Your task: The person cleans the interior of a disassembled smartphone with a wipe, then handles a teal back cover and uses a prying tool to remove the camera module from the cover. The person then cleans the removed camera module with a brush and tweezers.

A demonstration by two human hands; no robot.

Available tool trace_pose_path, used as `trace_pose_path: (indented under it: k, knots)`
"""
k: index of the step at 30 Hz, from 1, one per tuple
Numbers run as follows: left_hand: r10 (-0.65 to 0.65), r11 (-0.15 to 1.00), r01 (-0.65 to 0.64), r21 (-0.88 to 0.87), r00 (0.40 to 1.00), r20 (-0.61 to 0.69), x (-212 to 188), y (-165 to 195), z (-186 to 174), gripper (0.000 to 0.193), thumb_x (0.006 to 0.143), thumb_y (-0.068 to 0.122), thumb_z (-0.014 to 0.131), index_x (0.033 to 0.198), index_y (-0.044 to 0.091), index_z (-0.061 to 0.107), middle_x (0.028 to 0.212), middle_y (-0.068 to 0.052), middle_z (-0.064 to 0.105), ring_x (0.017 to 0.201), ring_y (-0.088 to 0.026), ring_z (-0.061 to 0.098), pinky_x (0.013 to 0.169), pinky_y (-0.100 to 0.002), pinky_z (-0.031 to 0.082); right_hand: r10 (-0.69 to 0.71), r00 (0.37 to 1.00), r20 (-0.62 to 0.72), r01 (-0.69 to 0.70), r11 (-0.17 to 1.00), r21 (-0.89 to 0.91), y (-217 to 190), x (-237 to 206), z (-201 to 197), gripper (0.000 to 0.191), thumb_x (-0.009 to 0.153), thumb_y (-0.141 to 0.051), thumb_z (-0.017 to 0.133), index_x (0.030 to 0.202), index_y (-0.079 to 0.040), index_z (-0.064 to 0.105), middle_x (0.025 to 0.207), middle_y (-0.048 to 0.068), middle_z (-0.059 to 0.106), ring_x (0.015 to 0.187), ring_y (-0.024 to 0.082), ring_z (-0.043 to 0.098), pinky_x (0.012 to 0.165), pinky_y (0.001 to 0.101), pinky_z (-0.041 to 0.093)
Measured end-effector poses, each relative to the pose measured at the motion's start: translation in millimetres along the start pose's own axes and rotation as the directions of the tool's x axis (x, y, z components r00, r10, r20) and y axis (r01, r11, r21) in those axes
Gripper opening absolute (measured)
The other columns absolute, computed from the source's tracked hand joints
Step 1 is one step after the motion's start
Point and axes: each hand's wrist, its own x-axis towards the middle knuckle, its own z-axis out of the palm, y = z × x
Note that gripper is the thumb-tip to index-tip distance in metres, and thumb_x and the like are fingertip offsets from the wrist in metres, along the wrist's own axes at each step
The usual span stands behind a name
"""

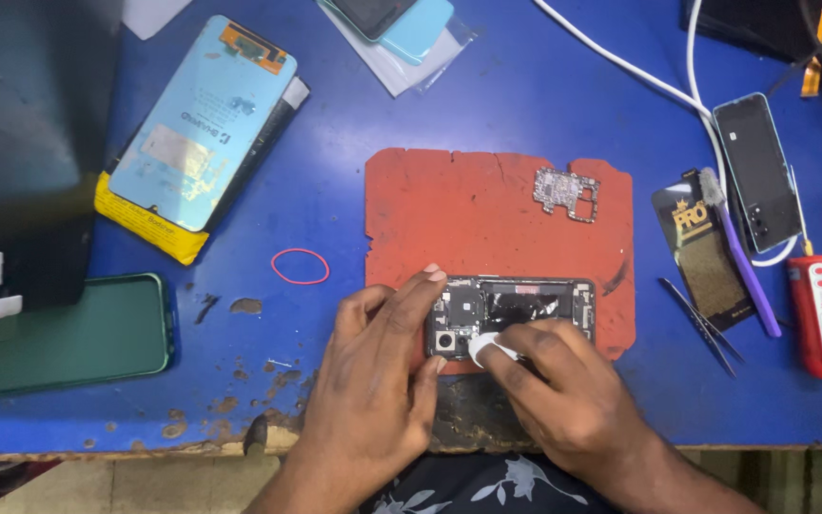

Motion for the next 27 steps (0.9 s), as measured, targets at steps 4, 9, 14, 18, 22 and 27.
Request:
trace_pose_path:
  k: [4, 9, 14, 18, 22, 27]
  knots:
    - [0.0, 1.0, 0.0, 0.017, 1.0, 0.004, 1.7, 2.9, 2.5, 0.082, 0.073, -0.001, 0.077, 0.147, 0.005, 0.042, 0.141, -0.014, 0.06, 0.116, -0.04, 0.054, 0.098, -0.049, 0.045, -0.021, 1.0, -0.018, 0.021, 1.0, 0.004, 1.4, 0.1, -4.9, 0.04, 0.072, 0.0, 0.074, 0.112, 0.005, 0.071, 0.107, 0.017, 0.065, 0.093, 0.032, 0.065, 0.079, 0.0401, 0.058]
    - [0.012, 1.0, -0.012, 0.026, 1.0, -0.012, 4.2, 7.5, 6.6, 0.081, 0.072, -0.001, 0.077, 0.145, 0.005, 0.044, 0.142, -0.013, 0.06, 0.114, -0.039, 0.055, 0.099, -0.047, 0.046, -0.021, 1.0, -0.001, 0.021, 0.998, 0.052, 6.0, -6.9, -12.1, 0.039, 0.072, -0.002, 0.076, 0.11, 0.006, 0.07, 0.105, 0.016, 0.065, 0.093, 0.032, 0.066, 0.077, 0.0389, 0.057]
    - [0.009, 0.998, -0.008, 0.058, 1.0, -0.018, 4.5, 12.2, 10.8, 0.081, 0.071, -0.002, 0.077, 0.145, 0.006, 0.045, 0.144, -0.012, 0.059, 0.115, -0.04, 0.055, 0.099, -0.046, 0.047, 0.106, 0.975, -0.196, -0.104, 0.994, 0.023, 24.7, -26.7, -28.1, 0.026, 0.079, 0.002, 0.077, 0.105, -0.002, 0.074, 0.099, 0.011, 0.068, 0.085, 0.026, 0.067, 0.068, 0.034, 0.054]
    - [0.074, 0.995, -0.072, 0.064, 0.997, -0.034, 8.9, 15.0, 19.1, 0.08, 0.071, -0.003, 0.076, 0.144, 0.005, 0.046, 0.145, -0.012, 0.058, 0.116, -0.039, 0.055, 0.1, -0.046, 0.047, 0.333, 0.875, -0.352, -0.359, 0.933, -0.009, 52.2, -47.7, -56.9, 0.023, 0.082, 0.004, 0.072, 0.104, -0.003, 0.071, 0.103, 0.012, 0.069, 0.09, 0.026, 0.069, 0.074, 0.0351, 0.056]
    - [0.098, 0.995, -0.094, 0.044, 0.991, -0.09, 1.3, 25.6, 22.0, 0.07, 0.07, -0.01, 0.068, 0.137, 0.005, 0.055, 0.14, -0.014, 0.065, 0.117, -0.038, 0.06, 0.101, -0.045, 0.049, 0.462, 0.795, -0.392, -0.502, 0.865, 0.002, 73.2, -62.3, -80.8, 0.024, 0.084, 0.003, 0.071, 0.107, -0.004, 0.068, 0.103, 0.011, 0.07, 0.086, 0.023, 0.069, 0.075, 0.0339, 0.055]
    - [0.155, 0.986, -0.164, -0.012, 0.953, -0.26, -8.1, 40.6, 20.8, 0.047, 0.078, -0.012, 0.065, 0.122, 0.004, 0.065, 0.12, -0.015, 0.074, 0.111, -0.034, 0.072, 0.098, -0.042, 0.056, 0.54, 0.8, -0.263, -0.559, 0.829, 0.002, 90.3, -59.1, -97.6, 0.027, 0.083, -0.001, 0.07, 0.109, -0.005, 0.067, 0.1, 0.014, 0.071, 0.084, 0.028, 0.07, 0.073, 0.0379, 0.056]
